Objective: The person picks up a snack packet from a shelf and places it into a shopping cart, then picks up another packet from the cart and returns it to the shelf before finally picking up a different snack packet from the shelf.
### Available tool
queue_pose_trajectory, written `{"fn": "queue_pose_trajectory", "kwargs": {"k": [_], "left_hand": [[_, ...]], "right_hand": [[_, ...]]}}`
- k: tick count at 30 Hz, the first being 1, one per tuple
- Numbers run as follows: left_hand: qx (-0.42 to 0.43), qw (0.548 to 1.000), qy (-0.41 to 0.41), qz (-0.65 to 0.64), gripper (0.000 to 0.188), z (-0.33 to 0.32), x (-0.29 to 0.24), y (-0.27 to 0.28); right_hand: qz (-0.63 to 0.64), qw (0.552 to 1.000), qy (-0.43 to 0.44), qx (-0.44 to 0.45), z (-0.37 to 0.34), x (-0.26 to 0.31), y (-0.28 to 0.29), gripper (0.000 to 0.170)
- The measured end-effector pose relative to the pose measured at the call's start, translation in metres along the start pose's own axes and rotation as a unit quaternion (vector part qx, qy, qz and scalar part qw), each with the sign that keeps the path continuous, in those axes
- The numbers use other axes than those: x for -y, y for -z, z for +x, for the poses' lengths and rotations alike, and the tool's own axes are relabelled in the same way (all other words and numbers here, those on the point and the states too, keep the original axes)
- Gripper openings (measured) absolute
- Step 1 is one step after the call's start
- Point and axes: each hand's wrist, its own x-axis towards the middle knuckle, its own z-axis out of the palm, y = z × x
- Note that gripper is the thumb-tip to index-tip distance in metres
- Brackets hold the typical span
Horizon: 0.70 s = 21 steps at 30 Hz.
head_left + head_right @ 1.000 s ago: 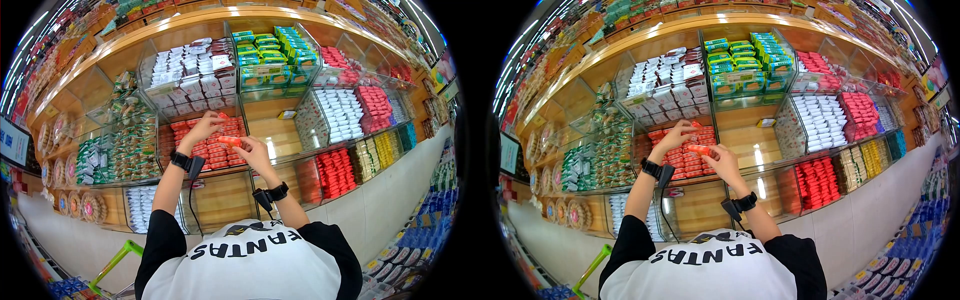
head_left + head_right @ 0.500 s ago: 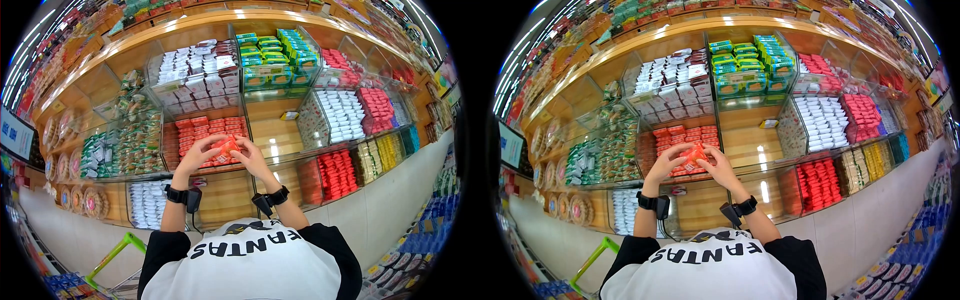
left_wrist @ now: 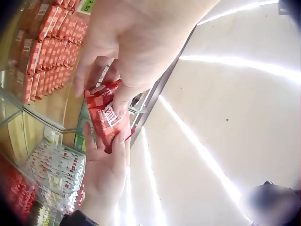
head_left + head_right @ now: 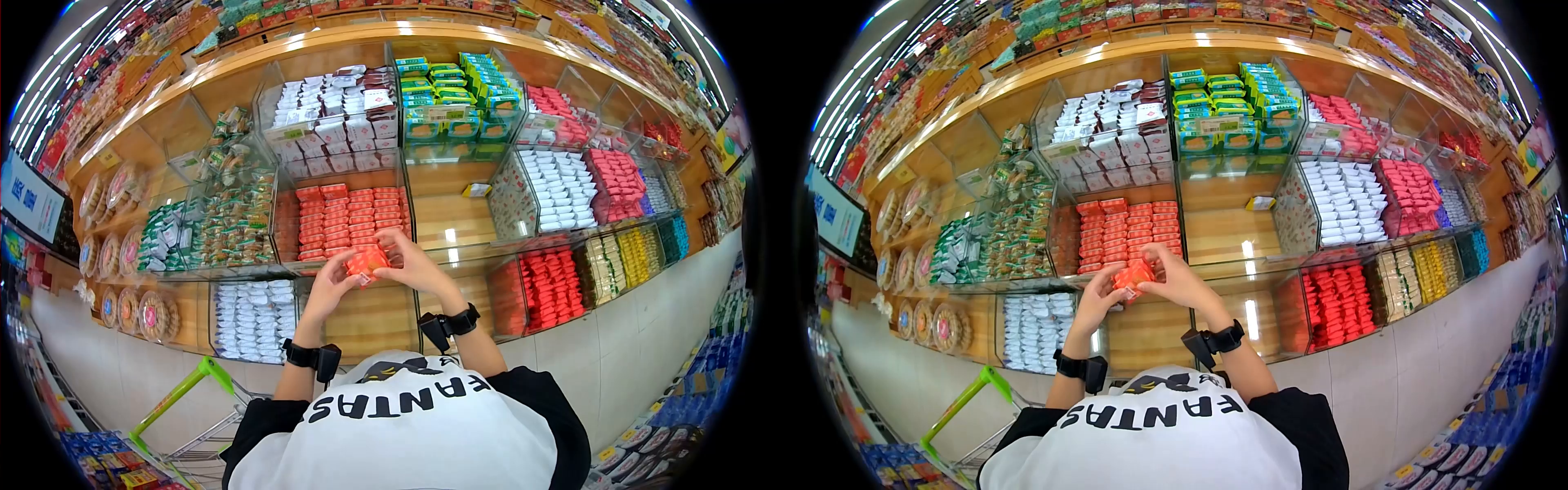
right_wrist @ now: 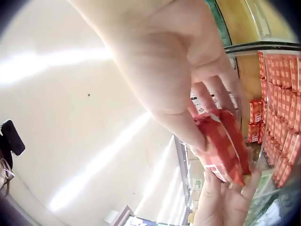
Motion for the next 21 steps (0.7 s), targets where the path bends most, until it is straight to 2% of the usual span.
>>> {"fn": "queue_pose_trajectory", "kwargs": {"k": [2, 3, 4, 5, 7, 9, 12, 17, 19, 21], "left_hand": [[0.01, 1.0, 0.007, 0.025, 0.046, -0.012, 0.006, 0.005], [0.023, 0.998, 0.013, 0.051, 0.044, -0.017, 0.009, 0.007], [0.017, 0.994, -0.01, 0.11, 0.039, -0.022, 0.01, 0.006], [0.012, 0.994, -0.01, 0.111, 0.039, -0.028, 0.01, 0.006], [0.046, 0.988, 0.033, 0.143, 0.038, -0.039, 0.003, 0.003], [0.043, 0.99, 0.018, 0.132, 0.038, -0.049, 0.003, -0.001], [0.036, 0.993, 0.034, 0.104, 0.039, -0.061, -0.005, -0.01], [-0.011, 0.99, -0.011, 0.142, 0.038, -0.07, -0.013, -0.018], [-0.042, 0.99, -0.031, 0.134, 0.035, -0.073, -0.017, -0.023], [-0.073, 0.988, -0.052, 0.126, 0.033, -0.077, -0.017, -0.02]], "right_hand": [[-0.127, 0.982, 0.076, 0.113, -0.004, -0.001, 0.0, 0.047], [-0.127, 0.982, 0.078, 0.117, -0.005, -0.002, -0.001, 0.047], [-0.172, 0.968, 0.065, 0.172, -0.006, -0.003, -0.004, 0.047], [-0.217, 0.949, 0.053, 0.224, -0.009, -0.005, -0.007, 0.048], [-0.212, 0.948, 0.031, 0.237, -0.014, -0.001, -0.015, 0.047], [-0.183, 0.932, -0.104, 0.295, -0.019, 0.008, -0.02, 0.048], [-0.188, 0.922, -0.093, 0.326, -0.023, 0.0, -0.021, 0.051], [-0.229, 0.91, -0.03, 0.346, -0.023, 0.0, -0.023, 0.053], [-0.181, 0.921, -0.065, 0.339, -0.022, 0.01, -0.024, 0.052], [-0.166, 0.93, -0.043, 0.326, -0.021, 0.017, -0.026, 0.051]]}}
